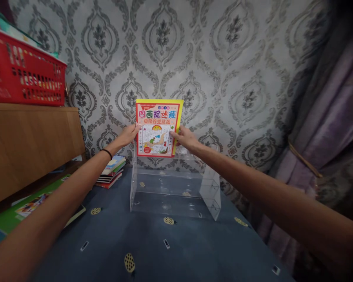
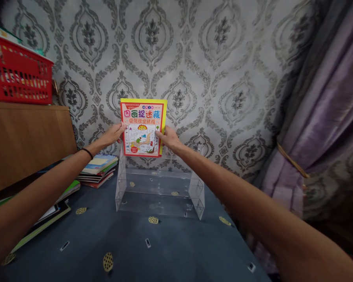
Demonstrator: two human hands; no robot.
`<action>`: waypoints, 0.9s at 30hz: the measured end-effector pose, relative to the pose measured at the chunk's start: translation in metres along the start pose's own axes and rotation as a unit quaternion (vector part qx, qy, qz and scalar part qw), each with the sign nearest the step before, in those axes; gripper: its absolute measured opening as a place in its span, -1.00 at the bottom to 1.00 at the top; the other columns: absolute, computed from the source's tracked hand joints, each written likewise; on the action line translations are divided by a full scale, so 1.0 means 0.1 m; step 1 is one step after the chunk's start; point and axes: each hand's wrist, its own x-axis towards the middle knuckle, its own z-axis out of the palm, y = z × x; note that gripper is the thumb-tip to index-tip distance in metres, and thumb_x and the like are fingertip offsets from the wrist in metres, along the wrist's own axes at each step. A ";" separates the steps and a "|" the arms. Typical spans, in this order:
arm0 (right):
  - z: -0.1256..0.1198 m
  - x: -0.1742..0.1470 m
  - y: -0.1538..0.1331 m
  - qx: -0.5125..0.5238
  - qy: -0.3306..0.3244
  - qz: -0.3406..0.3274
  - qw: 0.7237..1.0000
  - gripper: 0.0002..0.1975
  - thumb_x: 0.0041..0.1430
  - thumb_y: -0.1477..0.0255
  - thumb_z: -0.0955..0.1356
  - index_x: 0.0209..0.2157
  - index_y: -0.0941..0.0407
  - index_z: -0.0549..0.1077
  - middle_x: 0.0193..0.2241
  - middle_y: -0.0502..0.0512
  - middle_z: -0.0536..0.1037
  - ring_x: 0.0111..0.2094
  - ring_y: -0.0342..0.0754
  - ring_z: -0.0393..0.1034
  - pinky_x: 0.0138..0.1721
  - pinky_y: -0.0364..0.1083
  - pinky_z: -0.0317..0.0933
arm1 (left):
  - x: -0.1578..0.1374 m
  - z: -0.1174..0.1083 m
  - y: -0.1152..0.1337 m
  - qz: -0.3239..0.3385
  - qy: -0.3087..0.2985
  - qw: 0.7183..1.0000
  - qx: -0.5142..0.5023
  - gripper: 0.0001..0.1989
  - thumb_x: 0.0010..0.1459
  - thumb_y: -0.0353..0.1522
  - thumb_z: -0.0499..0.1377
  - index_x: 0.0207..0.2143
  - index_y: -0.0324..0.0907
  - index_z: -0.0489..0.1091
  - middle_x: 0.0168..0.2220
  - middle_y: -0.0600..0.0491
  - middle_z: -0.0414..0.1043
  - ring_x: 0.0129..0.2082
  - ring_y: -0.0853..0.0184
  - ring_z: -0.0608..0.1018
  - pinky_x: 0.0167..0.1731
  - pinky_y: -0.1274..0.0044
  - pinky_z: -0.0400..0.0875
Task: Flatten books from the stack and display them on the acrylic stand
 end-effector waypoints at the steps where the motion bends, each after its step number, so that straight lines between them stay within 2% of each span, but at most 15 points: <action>1: 0.00 -0.01 -0.01 0.005 0.000 0.004 1.000 -0.74 0.33 0.28 0.35 -0.05 0.14 0.36 -0.18 0.18 0.59 -0.25 0.00 0.51 -0.41 -0.12 0.47 | 0.00 0.01 0.00 -0.001 0.002 1.000 0.001 -0.61 0.36 -0.12 0.01 -0.18 -0.25 0.44 -0.33 -0.09 0.52 -0.40 0.21 0.55 -0.46 0.45 0.51; 6: -0.01 -0.06 -0.05 0.041 -0.005 0.017 0.999 -0.81 0.33 0.31 0.36 -0.12 0.11 0.34 -0.18 0.17 0.58 -0.24 0.01 0.52 -0.51 -0.17 0.43 | -0.02 0.02 0.01 0.000 0.006 1.000 0.004 -0.60 0.37 -0.12 -0.02 -0.19 -0.25 0.43 -0.29 -0.10 0.50 -0.41 0.23 0.53 -0.55 0.50 0.45; 10: 0.00 -0.07 -0.07 0.066 -0.011 0.026 0.997 -0.84 0.33 0.35 0.36 -0.15 0.09 0.32 -0.19 0.15 0.59 -0.24 -0.01 0.54 -0.52 -0.20 0.43 | -0.06 0.02 0.05 0.000 0.000 1.000 0.001 -0.58 0.36 -0.11 -0.04 -0.11 -0.26 0.43 -0.24 -0.14 0.52 -0.37 0.19 0.54 -0.61 0.52 0.43; 14: 0.00 -0.08 -0.08 0.078 -0.012 0.026 0.997 -0.84 0.31 0.37 0.37 -0.15 0.09 0.32 -0.21 0.15 0.60 -0.26 0.00 0.54 -0.51 -0.18 0.45 | -0.09 0.01 0.08 0.007 -0.001 1.000 0.006 -0.56 0.36 -0.10 -0.04 -0.10 -0.26 0.43 -0.27 -0.13 0.51 -0.41 0.22 0.53 -0.63 0.53 0.40; 20: -0.01 -0.12 -0.09 0.078 -0.009 0.025 0.997 -0.80 0.26 0.34 0.41 -0.15 0.08 0.35 -0.22 0.12 0.60 -0.26 -0.01 0.54 -0.47 -0.15 0.48 | -0.10 0.01 0.07 0.015 0.000 1.000 0.013 -0.54 0.36 -0.09 -0.05 -0.09 -0.26 0.44 -0.27 -0.11 0.53 -0.42 0.22 0.52 -0.60 0.53 0.40; 24: 0.00 -0.12 -0.12 0.069 -0.010 0.037 0.997 -0.84 0.32 0.37 0.36 -0.12 0.11 0.35 -0.22 0.14 0.60 -0.28 -0.02 0.54 -0.50 -0.17 0.46 | -0.10 0.02 0.07 0.006 0.008 1.000 0.023 -0.58 0.36 -0.13 -0.06 -0.16 -0.25 0.42 -0.31 -0.09 0.51 -0.45 0.23 0.51 -0.59 0.52 0.38; 27: 0.01 -0.07 -0.14 0.055 -0.008 0.053 0.997 -0.86 0.35 0.39 0.34 -0.11 0.13 0.35 -0.24 0.14 0.59 -0.30 -0.03 0.53 -0.55 -0.20 0.43 | -0.06 0.03 0.08 0.006 0.016 0.999 0.032 -0.61 0.35 -0.15 -0.06 -0.21 -0.23 0.41 -0.32 -0.09 0.52 -0.41 0.21 0.54 -0.49 0.50 0.42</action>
